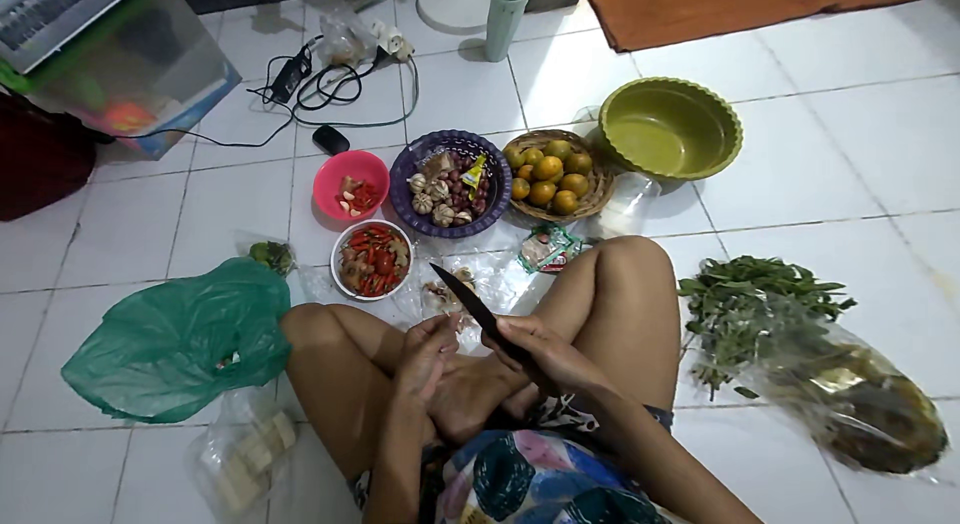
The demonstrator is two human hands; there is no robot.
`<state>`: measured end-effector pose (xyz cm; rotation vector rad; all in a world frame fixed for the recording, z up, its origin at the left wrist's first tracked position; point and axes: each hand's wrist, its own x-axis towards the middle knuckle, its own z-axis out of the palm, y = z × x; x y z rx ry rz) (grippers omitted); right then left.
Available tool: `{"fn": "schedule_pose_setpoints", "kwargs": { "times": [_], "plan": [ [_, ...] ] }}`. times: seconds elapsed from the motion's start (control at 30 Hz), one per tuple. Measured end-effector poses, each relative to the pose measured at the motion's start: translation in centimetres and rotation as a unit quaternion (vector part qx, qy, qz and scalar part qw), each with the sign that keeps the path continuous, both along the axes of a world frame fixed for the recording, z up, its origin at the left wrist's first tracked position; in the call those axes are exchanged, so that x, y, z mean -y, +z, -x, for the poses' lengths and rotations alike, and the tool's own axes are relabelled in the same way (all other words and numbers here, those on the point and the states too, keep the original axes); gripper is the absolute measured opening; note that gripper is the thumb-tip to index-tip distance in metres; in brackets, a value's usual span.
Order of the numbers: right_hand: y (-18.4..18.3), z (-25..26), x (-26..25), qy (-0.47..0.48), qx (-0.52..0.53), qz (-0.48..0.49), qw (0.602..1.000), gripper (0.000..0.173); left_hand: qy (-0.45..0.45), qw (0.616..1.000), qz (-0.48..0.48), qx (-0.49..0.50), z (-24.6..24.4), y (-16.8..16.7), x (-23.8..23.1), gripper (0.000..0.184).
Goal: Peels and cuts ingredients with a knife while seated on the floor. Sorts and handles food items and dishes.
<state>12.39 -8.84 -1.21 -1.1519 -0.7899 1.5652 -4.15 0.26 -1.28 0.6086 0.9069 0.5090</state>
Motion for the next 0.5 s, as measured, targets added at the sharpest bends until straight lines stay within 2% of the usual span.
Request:
{"fn": "schedule_pose_setpoints", "kwargs": {
  "times": [0.27, 0.37, 0.5],
  "plan": [
    [0.4, -1.9, -1.0, -0.048, 0.091, 0.017, 0.995, 0.031, 0.021, 0.999, 0.0, 0.025, 0.8, -1.0, 0.1, 0.023],
    [0.5, -2.0, -1.2, -0.041, 0.135, 0.057, 0.988, 0.046, 0.04, 0.999, -0.006, 0.03, 0.8, -1.0, 0.1, 0.021],
    [-0.3, -1.6, -1.3, -0.056, 0.164, 0.102, 0.98, 0.044, 0.049, 0.999, 0.014, -0.006, 0.3, 0.2, -0.3, 0.018]
  ]
}}
